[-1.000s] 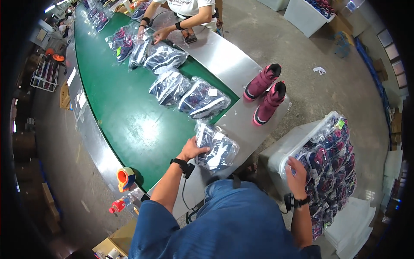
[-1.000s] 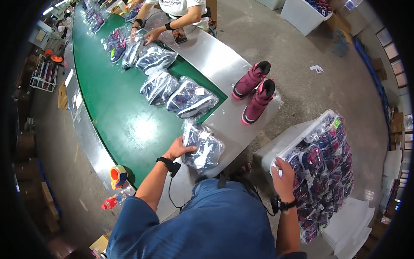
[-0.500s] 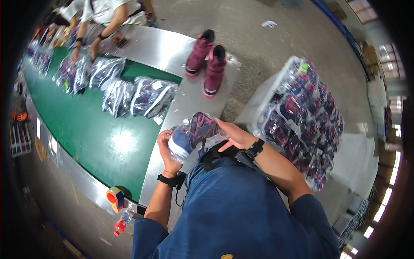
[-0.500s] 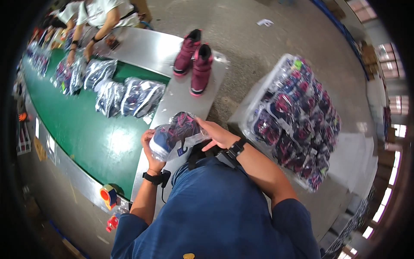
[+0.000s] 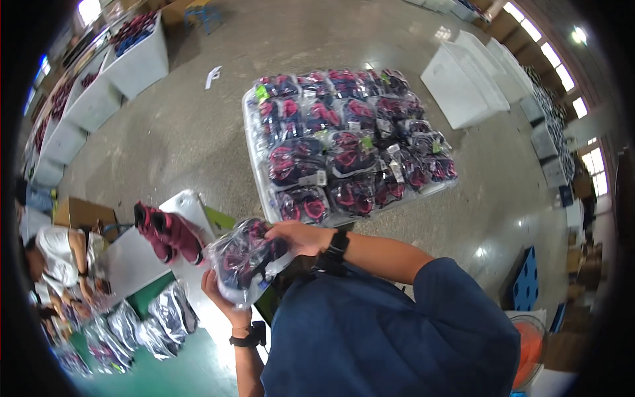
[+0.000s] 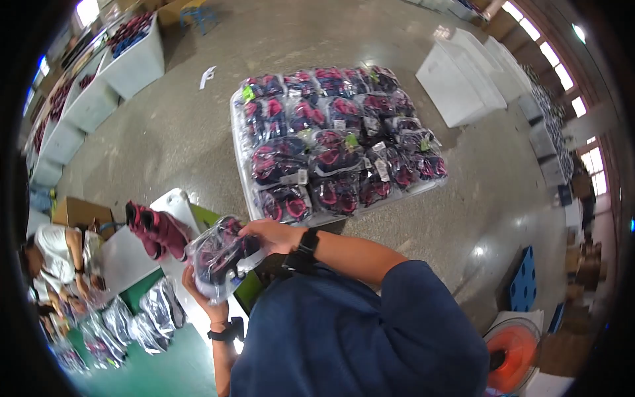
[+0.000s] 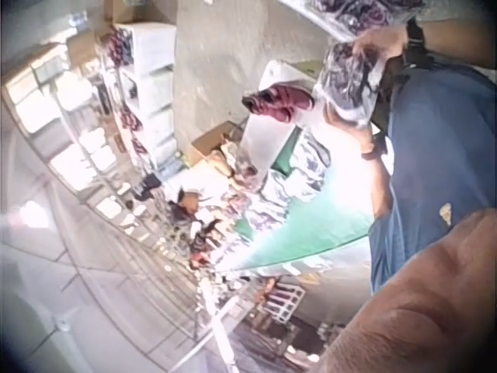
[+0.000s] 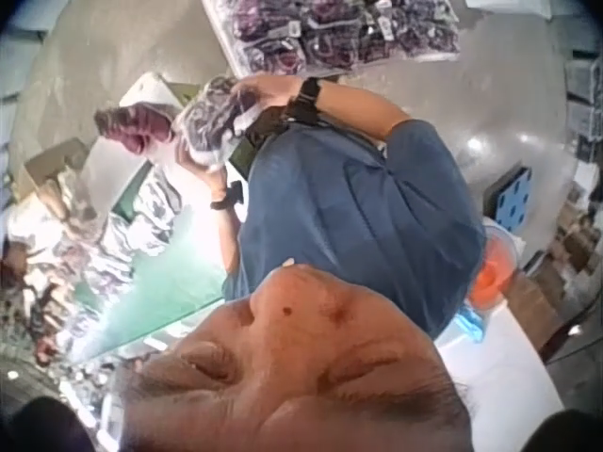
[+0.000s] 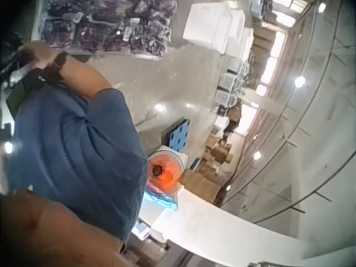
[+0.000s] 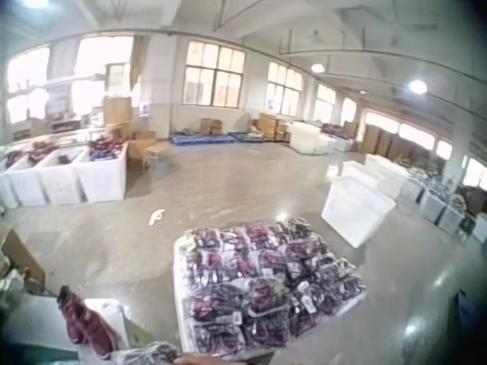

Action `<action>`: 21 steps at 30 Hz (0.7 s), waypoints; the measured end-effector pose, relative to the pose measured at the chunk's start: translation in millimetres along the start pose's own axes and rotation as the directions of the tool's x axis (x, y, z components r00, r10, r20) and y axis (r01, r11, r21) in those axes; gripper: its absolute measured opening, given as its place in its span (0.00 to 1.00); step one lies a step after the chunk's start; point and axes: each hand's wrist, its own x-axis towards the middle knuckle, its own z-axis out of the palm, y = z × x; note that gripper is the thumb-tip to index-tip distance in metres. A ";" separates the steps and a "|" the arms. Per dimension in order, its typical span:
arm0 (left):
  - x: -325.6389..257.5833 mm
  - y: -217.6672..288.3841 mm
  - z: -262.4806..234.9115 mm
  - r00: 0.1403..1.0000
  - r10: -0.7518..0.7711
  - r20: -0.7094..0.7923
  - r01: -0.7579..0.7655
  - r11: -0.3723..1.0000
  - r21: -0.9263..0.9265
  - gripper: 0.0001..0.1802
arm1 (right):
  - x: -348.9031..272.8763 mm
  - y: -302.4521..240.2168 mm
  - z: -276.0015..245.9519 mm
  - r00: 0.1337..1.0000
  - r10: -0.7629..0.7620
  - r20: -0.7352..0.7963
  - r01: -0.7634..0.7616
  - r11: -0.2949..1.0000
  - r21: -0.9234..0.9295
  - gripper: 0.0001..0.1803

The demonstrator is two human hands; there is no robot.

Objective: Sorting and arranging packaged shoes on a table and in bins in a factory setting.

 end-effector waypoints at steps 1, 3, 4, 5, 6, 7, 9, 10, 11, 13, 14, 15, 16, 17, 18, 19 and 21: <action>4.3 7.7 10.7 0.986 -0.140 0.092 0.151 0.981 -0.126 0.43 | -22.2 -18.8 -9.0 1.000 0.015 -0.011 -0.014 0.996 0.093 0.11; 9.3 14.2 36.5 0.945 -0.261 0.197 0.303 0.924 -0.234 0.38 | -79.9 -58.6 -25.6 0.965 -0.193 -0.176 0.186 0.981 -0.055 0.15; 12.1 23.8 48.4 0.936 -0.265 0.229 0.314 0.926 -0.211 0.35 | -100.0 -74.0 -50.7 0.935 -0.304 -0.181 0.301 0.953 -0.045 0.16; 11.8 26.4 58.2 0.923 -0.288 0.257 0.341 0.919 -0.198 0.35 | -125.6 -92.3 -73.2 0.920 -0.321 -0.226 0.324 0.946 -0.028 0.17; 9.4 28.8 66.6 0.907 -0.314 0.281 0.372 0.910 -0.183 0.34 | -149.4 -106.6 -82.5 0.843 -0.420 -0.336 0.448 0.894 0.005 0.17; 7.7 34.0 75.6 0.906 -0.307 0.290 0.367 0.913 -0.180 0.34 | -173.7 -123.9 -101.0 0.814 -0.444 -0.374 0.500 0.864 0.060 0.17; 3.3 46.1 93.6 0.878 -0.356 0.318 0.414 0.901 -0.134 0.34 | -203.5 -146.1 -164.9 0.674 -0.568 -0.473 0.669 0.740 0.064 0.17; -0.8 49.0 100.7 0.877 -0.354 0.324 0.411 0.903 -0.126 0.34 | -214.5 -159.0 -181.3 0.568 -0.628 -0.532 0.739 0.674 -0.007 0.17; -5.4 51.0 107.3 0.863 -0.379 0.334 0.439 0.890 -0.125 0.34 | -218.6 -166.9 -206.5 0.447 -0.702 -0.554 0.810 0.581 -0.083 0.18; -11.2 56.4 119.4 0.847 -0.401 0.349 0.463 0.879 -0.115 0.34 | -217.7 -178.1 -246.1 0.315 -0.757 -0.572 0.865 0.477 -0.154 0.19; -13.3 60.0 124.0 0.831 -0.431 0.352 0.491 0.866 -0.097 0.33 | -217.2 -182.9 -258.6 0.261 -0.706 -0.659 0.774 0.560 -0.294 0.20; -16.3 62.4 126.1 0.815 -0.465 0.347 0.519 0.851 -0.079 0.32 | -213.8 -185.9 -269.8 0.194 -0.658 -0.728 0.649 0.642 -0.407 0.20; -20.1 62.4 126.8 0.817 -0.467 0.338 0.517 0.853 -0.071 0.32 | -213.0 -184.0 -293.1 0.205 -0.656 -0.727 0.652 0.645 -0.398 0.20; -22.7 60.4 128.4 0.820 -0.460 0.340 0.499 0.866 -0.029 0.29 | -219.1 -176.6 -328.4 0.220 -0.696 -0.684 0.114 0.714 -0.691 0.19; -24.9 58.5 127.0 0.824 -0.457 0.335 0.481 0.877 0.015 0.26 | -220.6 -173.0 -349.7 0.273 -0.716 -0.643 -0.457 0.491 -0.741 0.18; -28.4 57.5 122.9 0.827 -0.462 0.321 0.480 0.877 0.024 0.26 | -220.7 -171.5 -350.0 0.219 -0.803 -0.554 -0.477 0.407 -0.779 0.19; -37.0 56.6 112.3 0.805 -0.508 0.308 0.510 0.856 0.079 0.20 | -222.0 -175.5 -347.0 0.155 -0.936 -0.314 -0.406 0.230 -0.885 0.24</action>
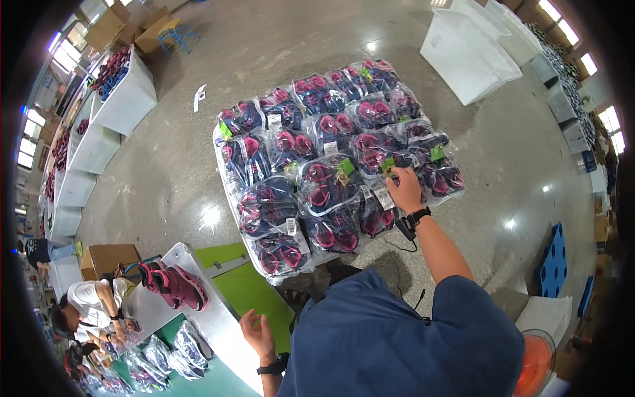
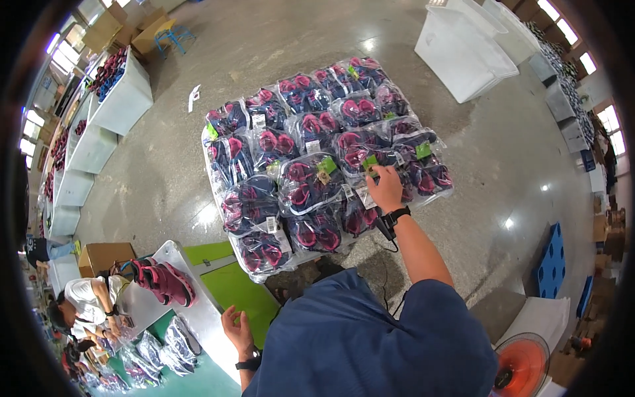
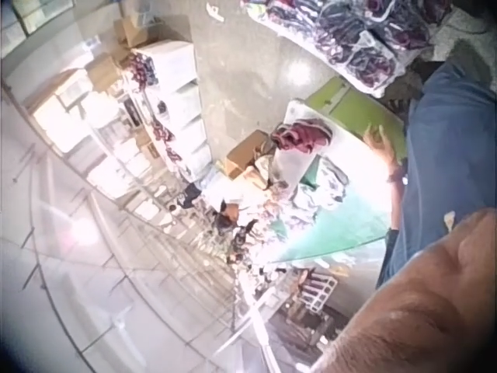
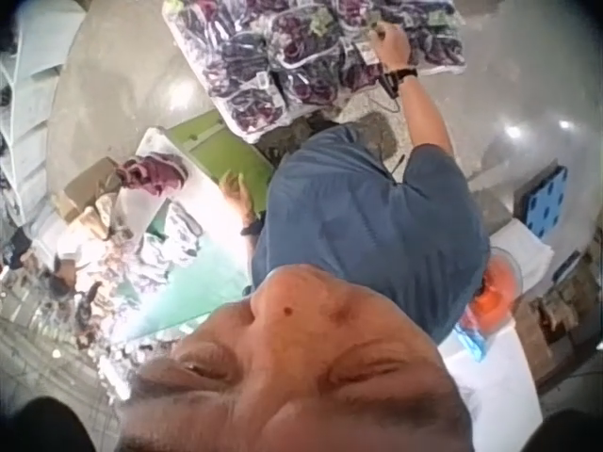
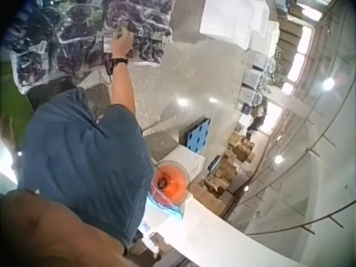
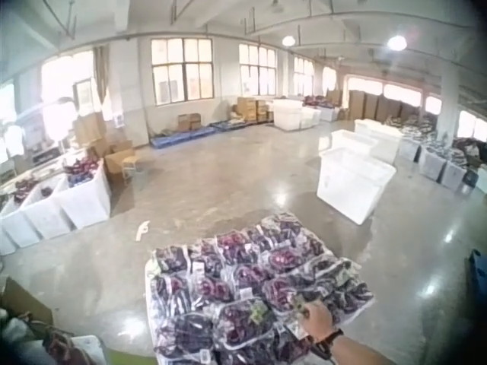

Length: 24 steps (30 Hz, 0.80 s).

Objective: Sorting and arranging packaged shoes on a table and in bins in a factory setting.

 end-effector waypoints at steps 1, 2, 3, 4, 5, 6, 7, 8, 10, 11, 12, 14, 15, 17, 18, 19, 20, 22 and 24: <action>-5.0 0.2 -2.3 1.000 -0.009 -0.006 0.009 1.000 0.008 0.20 | 5.7 -5.2 -1.2 1.000 0.000 0.012 0.000 1.000 0.005 0.24; -10.0 0.8 -4.3 0.998 -0.063 -0.029 0.064 0.996 0.061 0.18 | 16.2 -12.0 1.3 0.989 -0.144 -0.040 0.143 0.989 -0.026 0.26; -14.0 0.5 -6.5 0.992 -0.114 -0.053 0.119 0.987 0.111 0.17 | 26.7 -17.7 5.2 0.955 -0.284 -0.091 0.279 0.958 -0.064 0.28; -18.5 -4.3 -8.9 0.991 -0.124 -0.055 0.130 0.985 0.117 0.17 | 35.9 -20.4 14.3 0.965 -0.261 -0.037 0.257 0.962 -0.097 0.30; -21.9 -12.7 -10.3 0.989 -0.128 -0.068 0.136 0.982 0.133 0.16 | 43.6 -21.8 21.0 0.965 -0.260 -0.025 0.256 0.962 -0.096 0.30; -26.2 -22.0 -13.4 0.987 -0.133 -0.085 0.145 0.978 0.149 0.16 | 50.0 -25.6 28.3 0.977 -0.213 0.023 0.213 0.961 -0.178 0.30; -29.9 -32.4 -17.7 0.985 -0.148 -0.090 0.161 0.975 0.153 0.16 | 55.5 -26.9 34.7 0.984 -0.163 0.068 0.175 0.949 -0.263 0.31; -31.5 -43.5 -22.0 0.980 -0.159 -0.119 0.178 0.967 0.180 0.15 | 62.1 -26.8 40.5 0.990 -0.101 0.100 0.125 0.952 -0.279 0.31; -39.0 -67.7 -30.8 0.973 -0.151 -0.176 0.187 0.960 0.208 0.15 | 65.7 -24.1 55.6 0.985 -0.072 0.154 0.116 0.948 -0.296 0.30; -43.7 -83.4 -37.5 0.968 -0.165 -0.188 0.202 0.959 0.200 0.15 | 66.8 -24.2 63.1 0.981 -0.038 0.190 0.097 0.945 -0.313 0.29; -52.1 -104.2 -47.0 0.959 -0.223 -0.175 0.253 0.952 0.172 0.15 | 67.7 -26.3 74.0 0.979 -0.061 0.196 0.125 0.934 -0.335 0.30; -58.3 -115.5 -51.8 0.939 -0.286 -0.190 0.312 0.943 0.118 0.16 | 75.8 -16.0 81.0 0.982 -0.116 0.151 0.162 0.925 -0.344 0.27; -53.9 -103.2 -54.5 0.920 -0.347 -0.180 0.365 0.927 0.081 0.17 | 80.6 -9.0 74.0 0.981 -0.132 0.141 0.173 0.929 -0.328 0.25; -71.3 -120.2 -78.1 0.886 -0.416 -0.206 0.444 0.888 0.120 0.20 | 81.0 -16.0 69.1 0.968 -0.213 0.132 0.239 0.940 -0.242 0.24; -81.2 -138.5 -90.0 0.901 -0.354 -0.250 0.403 0.897 0.182 0.21 | 76.0 -22.1 63.7 0.947 -0.310 0.083 0.321 0.914 -0.248 0.22; -90.2 -157.3 -99.7 0.910 -0.294 -0.292 0.369 0.895 0.250 0.22 | 76.9 -13.5 62.0 0.944 -0.316 0.096 0.327 0.935 -0.139 0.21; -108.7 -181.2 -110.7 0.876 -0.336 -0.347 0.425 0.877 0.224 0.21 | 57.9 -36.0 62.7 0.943 -0.331 0.047 0.334 0.930 -0.154 0.19; -118.0 -214.6 -129.6 0.815 -0.382 -0.436 0.485 0.861 0.152 0.20 | 31.9 -61.7 55.1 0.967 -0.247 0.068 0.252 0.964 -0.087 0.21; -94.9 -248.8 -143.5 0.810 -0.317 -0.494 0.418 0.902 0.108 0.21 | 28.5 -12.3 49.6 0.953 -0.301 0.027 0.295 0.946 0.131 0.21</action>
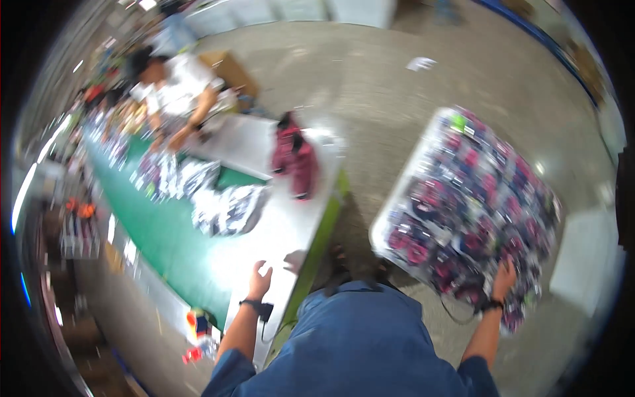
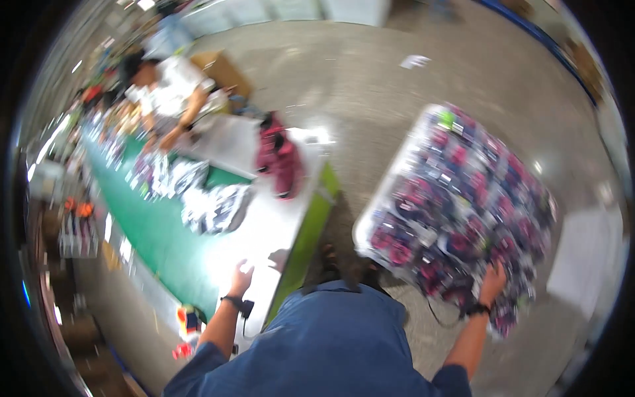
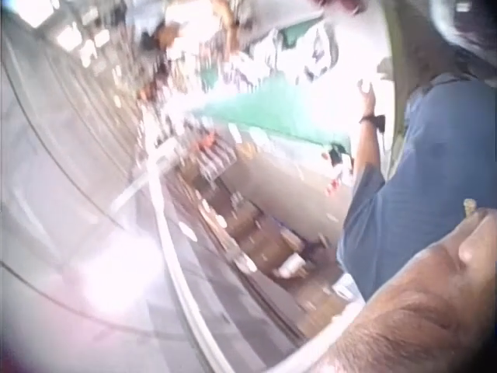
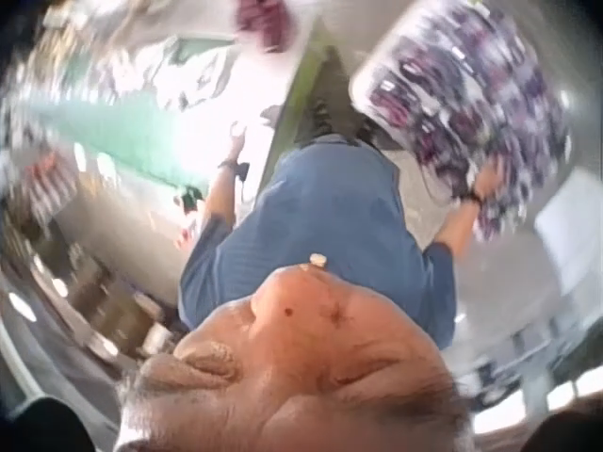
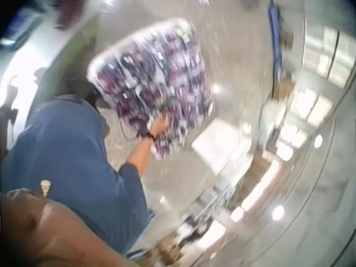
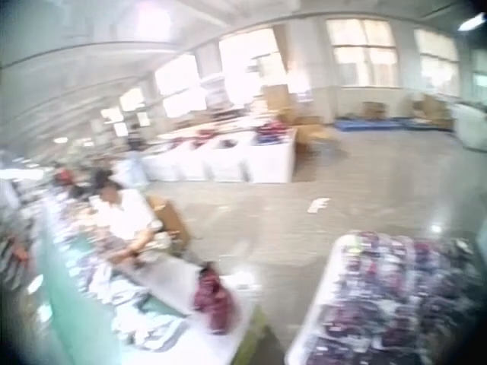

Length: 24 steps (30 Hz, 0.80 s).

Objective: Sorting and arranging packaged shoes on a table and in bins in a factory setting.

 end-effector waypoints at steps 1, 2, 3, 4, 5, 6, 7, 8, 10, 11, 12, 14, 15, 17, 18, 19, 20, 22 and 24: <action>17.9 4.5 -5.0 0.996 0.075 -0.043 -0.070 0.992 0.101 0.23 | -10.5 10.5 -1.1 1.000 0.018 0.014 -0.019 0.999 0.051 0.22; 32.7 5.3 -16.0 0.993 0.085 -0.079 -0.070 0.983 0.171 0.23 | -18.9 -4.4 2.4 0.992 0.104 0.068 -0.108 0.993 0.049 0.22; 48.9 2.1 -28.6 0.990 0.106 -0.096 -0.081 0.968 0.237 0.24 | -24.2 -23.3 5.4 0.974 0.198 0.108 -0.202 0.979 0.026 0.22; 70.7 -6.1 -40.4 0.981 0.131 -0.146 -0.092 0.964 0.250 0.24 | -29.3 -39.8 13.9 0.976 0.180 0.123 -0.185 0.982 0.030 0.22; 89.2 -15.8 -50.5 0.969 0.155 -0.195 -0.101 0.959 0.264 0.25 | -32.2 -57.7 23.4 0.985 0.135 0.110 -0.138 0.990 0.021 0.22; 107.6 -20.3 -61.1 0.951 0.164 -0.262 -0.087 0.955 0.283 0.25 | -40.1 -74.1 26.6 0.991 0.100 0.087 -0.101 0.995 0.002 0.22; 127.5 -21.5 -70.6 0.931 0.181 -0.316 -0.082 0.950 0.301 0.26 | -46.6 -94.3 26.1 0.991 0.100 0.084 -0.100 0.995 -0.011 0.22; 146.3 -24.7 -81.7 0.934 0.149 -0.325 -0.056 0.959 0.279 0.26 | -47.3 -121.5 29.1 0.992 0.045 0.122 -0.041 0.999 -0.033 0.23; 184.9 -41.4 -95.9 0.925 0.142 -0.352 -0.012 0.937 0.348 0.30 | -57.1 -182.1 31.9 0.986 -0.022 0.165 0.028 0.999 -0.039 0.23; 202.8 -37.2 -97.9 0.954 0.081 -0.287 0.012 0.951 0.309 0.33 | -64.7 -201.3 29.4 0.989 -0.013 0.150 0.023 0.998 -0.065 0.23; 220.1 -40.5 -97.7 0.971 0.056 -0.233 0.005 0.968 0.252 0.33 | -70.1 -217.8 28.2 0.984 -0.012 0.178 0.025 0.997 -0.066 0.24; 241.8 -44.7 -87.1 0.984 0.055 -0.169 -0.019 0.978 0.206 0.30 | -82.3 -235.5 28.1 0.980 -0.040 0.196 0.047 0.998 -0.029 0.24; 247.6 -48.8 -79.6 0.985 0.047 -0.166 -0.014 0.981 0.195 0.30 | -87.1 -247.9 28.9 0.980 -0.047 0.195 0.056 0.998 -0.039 0.24; 253.5 -59.7 -69.5 0.933 -0.107 -0.343 0.182 0.964 0.193 0.25 | -95.6 -275.8 38.2 0.968 -0.085 0.238 0.099 0.994 -0.047 0.23; 263.3 -41.7 -68.4 0.932 -0.218 -0.290 0.262 0.957 0.123 0.23 | -104.0 -284.5 36.2 0.966 -0.096 0.238 0.119 0.989 -0.084 0.22; 268.5 -30.2 -78.0 0.934 -0.226 -0.278 0.265 0.958 0.110 0.23 | -107.2 -297.5 37.9 0.967 -0.102 0.234 0.128 0.987 -0.100 0.22; 276.7 -21.4 -81.7 0.942 -0.156 -0.297 0.197 0.974 0.113 0.23 | -114.6 -317.6 26.6 0.959 -0.108 0.262 0.142 0.983 -0.115 0.22; 286.5 -36.2 -97.5 0.886 -0.013 -0.463 0.096 0.983 0.157 0.23 | -116.3 -355.4 34.5 0.931 -0.103 0.350 0.141 0.986 -0.084 0.21; 299.9 -81.6 -114.9 0.816 0.035 -0.578 0.098 0.975 0.198 0.29 | -111.1 -399.9 59.7 0.894 -0.186 0.407 0.183 0.982 0.047 0.21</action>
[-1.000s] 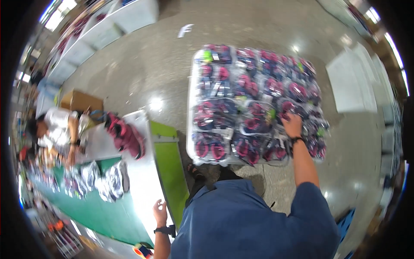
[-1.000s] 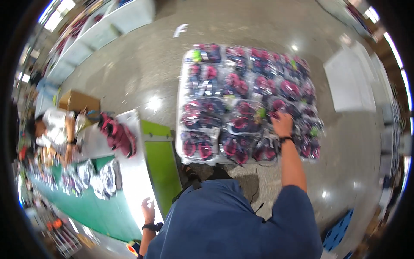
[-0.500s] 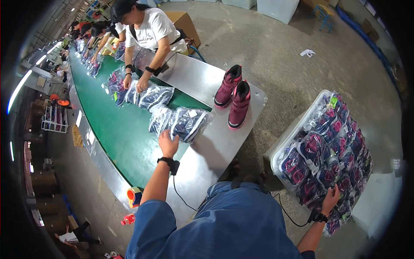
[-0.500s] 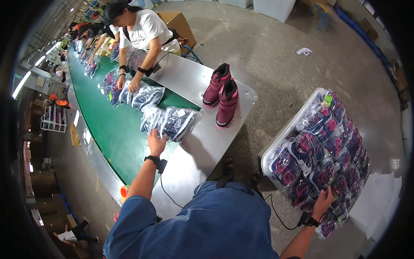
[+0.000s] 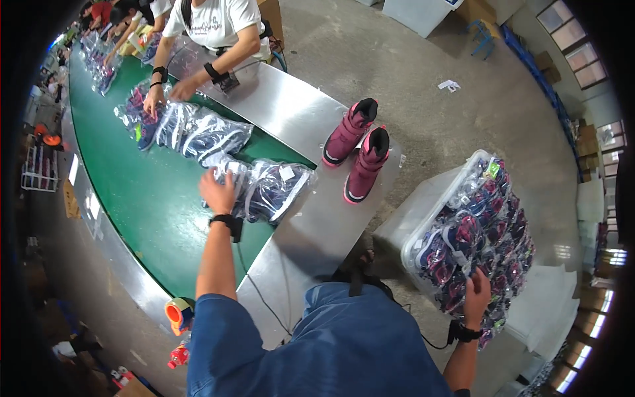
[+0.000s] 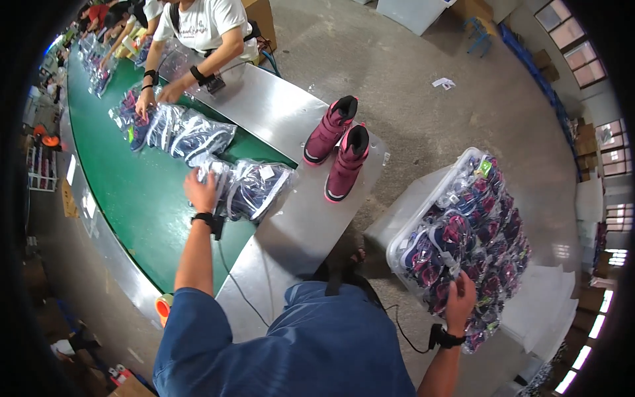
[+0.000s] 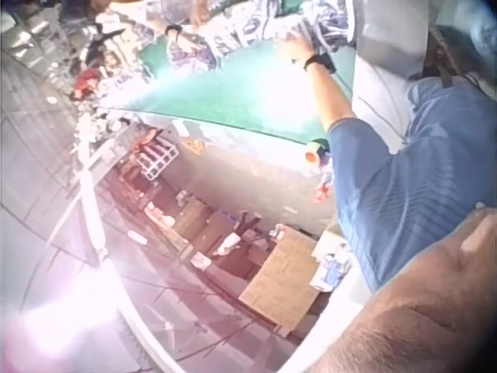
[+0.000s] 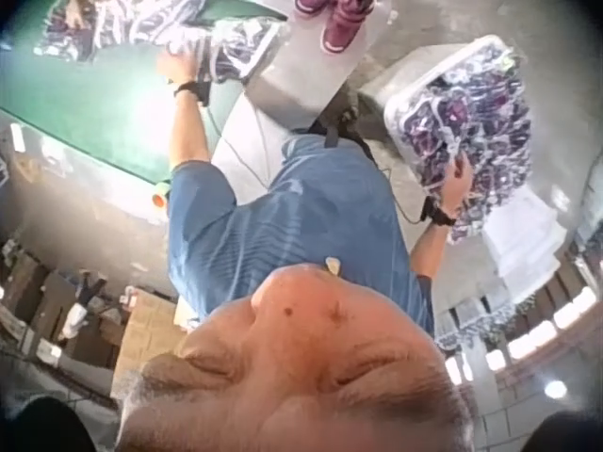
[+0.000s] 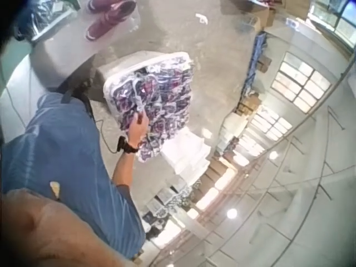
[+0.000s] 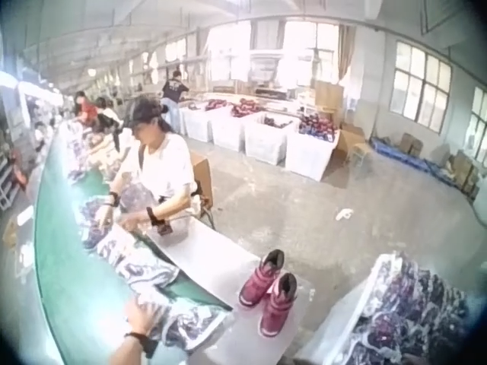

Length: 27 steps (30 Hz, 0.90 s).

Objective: Sorting and arranging packaged shoes on a table and in bins in a factory setting.

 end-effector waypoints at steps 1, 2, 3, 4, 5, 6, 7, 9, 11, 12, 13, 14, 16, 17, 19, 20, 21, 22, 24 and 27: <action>9.7 -31.0 2.0 0.999 -0.033 0.012 0.032 0.998 0.051 0.35 | 15.2 -24.4 12.1 0.997 -0.063 0.045 0.061 0.997 0.051 0.21; 11.6 -60.5 4.1 0.981 -0.159 0.114 0.161 0.987 -0.012 0.43 | 30.6 -52.0 26.6 0.985 -0.137 0.105 0.127 0.987 0.094 0.21; 9.5 -92.1 4.1 0.937 -0.275 0.214 0.293 0.954 -0.057 0.51 | 46.3 -80.3 45.1 0.962 -0.214 0.168 0.190 0.971 0.148 0.20; 9.5 -106.1 4.1 0.884 -0.305 0.355 0.352 0.933 -0.075 0.61 | 58.8 -105.0 61.2 0.923 -0.298 0.244 0.274 0.953 0.128 0.20; 4.7 -109.1 4.5 0.880 -0.313 0.356 0.366 0.927 -0.089 0.61 | 71.8 -130.1 80.7 0.869 -0.377 0.322 0.358 0.926 0.118 0.20; -1.4 -115.2 0.2 0.862 -0.282 0.422 0.327 0.944 -0.036 0.60 | 81.5 -157.1 105.3 0.814 -0.440 0.378 0.399 0.898 0.186 0.20; -6.8 -122.5 -9.5 0.836 -0.256 0.484 0.284 0.959 0.017 0.59 | 89.7 -183.2 133.6 0.749 -0.503 0.431 0.431 0.864 0.260 0.20; -14.2 -75.0 -35.4 0.644 -0.327 0.691 0.624 0.748 -0.228 0.43 | 102.6 -213.9 194.2 0.670 -0.554 0.494 0.388 0.829 0.403 0.21; -65.4 -126.6 -41.1 0.689 -0.361 0.628 0.648 0.696 -0.311 0.36 | 108.5 -259.7 268.2 0.518 -0.563 0.644 0.403 0.825 0.396 0.22; -80.5 -115.1 -45.7 0.764 -0.279 0.581 0.612 0.599 -0.516 0.35 | 117.3 -264.3 305.5 0.493 -0.609 0.621 0.476 0.787 0.393 0.23; -99.2 -92.2 -49.8 0.833 -0.211 0.512 0.545 0.476 -0.690 0.35 | 125.3 -265.1 342.5 0.467 -0.649 0.600 0.540 0.747 0.388 0.25; -121.0 -84.6 -56.4 0.903 -0.253 0.346 0.429 0.565 -0.705 0.36 | 132.7 -269.9 377.5 0.438 -0.691 0.576 0.612 0.698 0.372 0.29; -166.3 -81.7 -74.8 0.957 -0.247 0.152 0.288 0.747 -0.599 0.39 | 145.3 -288.6 429.8 0.383 -0.739 0.554 0.725 0.612 0.316 0.40; -194.5 -82.7 -89.1 0.924 -0.273 0.269 0.383 0.669 -0.637 0.35 | 147.2 -298.7 447.3 0.355 -0.749 0.559 0.769 0.574 0.281 0.46; -258.7 -101.5 -108.9 0.969 -0.244 0.035 0.233 0.864 -0.447 0.34 | 128.4 -336.6 467.7 0.285 -0.685 0.670 0.731 0.607 0.310 0.58; -255.8 -70.4 -131.4 0.976 -0.185 0.120 0.219 0.858 -0.464 0.31 | 134.2 -322.3 474.2 0.300 -0.654 0.695 0.723 0.631 0.282 0.58; -271.5 -68.5 -148.4 0.977 -0.149 0.154 0.204 0.873 -0.443 0.31 | 127.7 -321.1 482.6 0.269 -0.629 0.729 0.763 0.601 0.237 0.62; -289.0 -67.9 -165.6 0.931 -0.239 0.274 0.346 0.814 -0.467 0.30 | 124.3 -320.2 488.6 0.244 -0.608 0.756 0.806 0.560 0.190 0.65; -320.9 -84.6 -186.6 0.856 -0.300 0.422 0.490 0.733 -0.473 0.29 | 107.6 -328.2 485.2 0.297 -0.544 0.785 0.787 0.604 0.122 0.67; -352.1 -111.0 -194.4 0.675 -0.429 0.600 0.736 0.331 -0.590 0.31 | 102.7 -340.6 479.8 0.369 -0.475 0.799 0.755 0.654 0.040 0.67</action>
